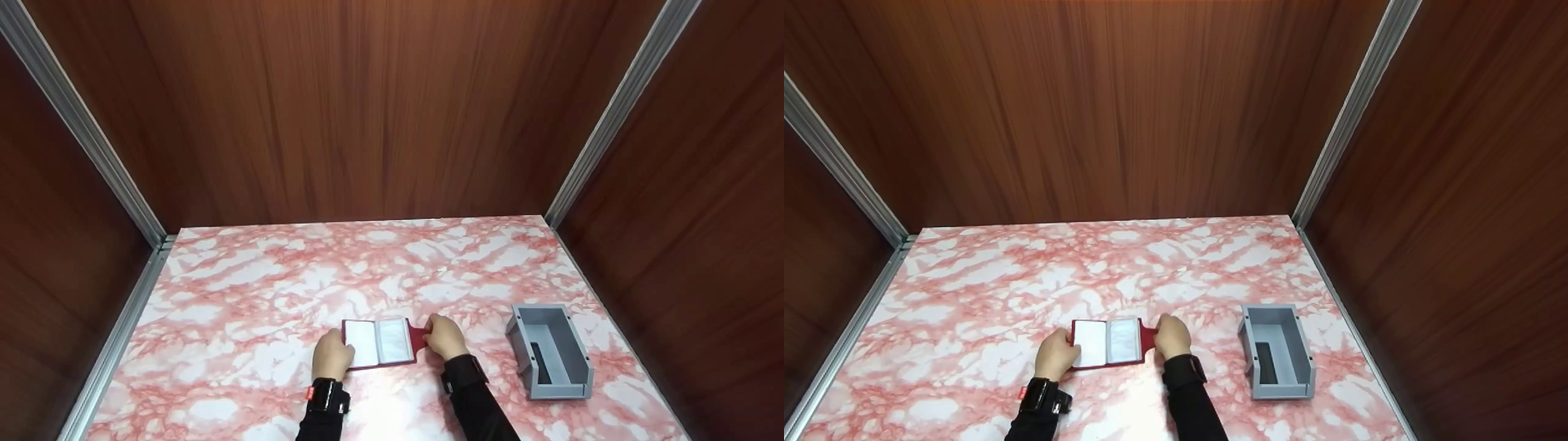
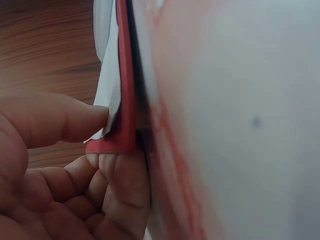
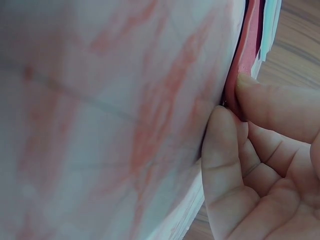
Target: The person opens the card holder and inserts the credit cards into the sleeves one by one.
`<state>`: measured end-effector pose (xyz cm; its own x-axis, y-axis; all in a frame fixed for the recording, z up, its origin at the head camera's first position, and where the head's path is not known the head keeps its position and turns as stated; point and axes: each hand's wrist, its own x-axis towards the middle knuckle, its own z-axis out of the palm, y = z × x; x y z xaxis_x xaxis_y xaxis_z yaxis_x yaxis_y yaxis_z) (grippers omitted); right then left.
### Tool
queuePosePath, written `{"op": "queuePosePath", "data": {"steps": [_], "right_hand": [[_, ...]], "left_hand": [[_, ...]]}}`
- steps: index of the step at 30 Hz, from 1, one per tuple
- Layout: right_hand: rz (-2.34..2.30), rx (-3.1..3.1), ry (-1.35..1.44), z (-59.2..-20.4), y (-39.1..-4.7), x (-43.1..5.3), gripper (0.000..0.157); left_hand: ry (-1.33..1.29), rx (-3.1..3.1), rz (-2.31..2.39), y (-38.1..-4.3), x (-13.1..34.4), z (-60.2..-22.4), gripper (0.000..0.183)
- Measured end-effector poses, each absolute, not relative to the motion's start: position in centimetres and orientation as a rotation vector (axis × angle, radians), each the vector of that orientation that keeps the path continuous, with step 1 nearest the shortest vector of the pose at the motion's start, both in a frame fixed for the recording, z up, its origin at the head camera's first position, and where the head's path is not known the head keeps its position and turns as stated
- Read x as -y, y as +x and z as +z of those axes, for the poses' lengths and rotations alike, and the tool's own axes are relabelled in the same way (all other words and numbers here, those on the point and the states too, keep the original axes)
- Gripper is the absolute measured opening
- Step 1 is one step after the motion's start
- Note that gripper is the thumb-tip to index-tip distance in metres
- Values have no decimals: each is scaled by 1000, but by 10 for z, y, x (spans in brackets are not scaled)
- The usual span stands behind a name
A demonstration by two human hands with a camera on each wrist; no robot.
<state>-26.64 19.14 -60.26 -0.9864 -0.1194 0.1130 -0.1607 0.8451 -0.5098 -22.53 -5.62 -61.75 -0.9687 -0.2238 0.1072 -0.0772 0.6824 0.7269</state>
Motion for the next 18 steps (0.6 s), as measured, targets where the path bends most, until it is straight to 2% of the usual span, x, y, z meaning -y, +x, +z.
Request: {"op": "queuePosePath", "data": {"steps": [18], "right_hand": [[806, 2987, 229, -603, -268, -191, 19]], "left_hand": [[264, 2727, -1119, -229, 58, -615, 20]]}}
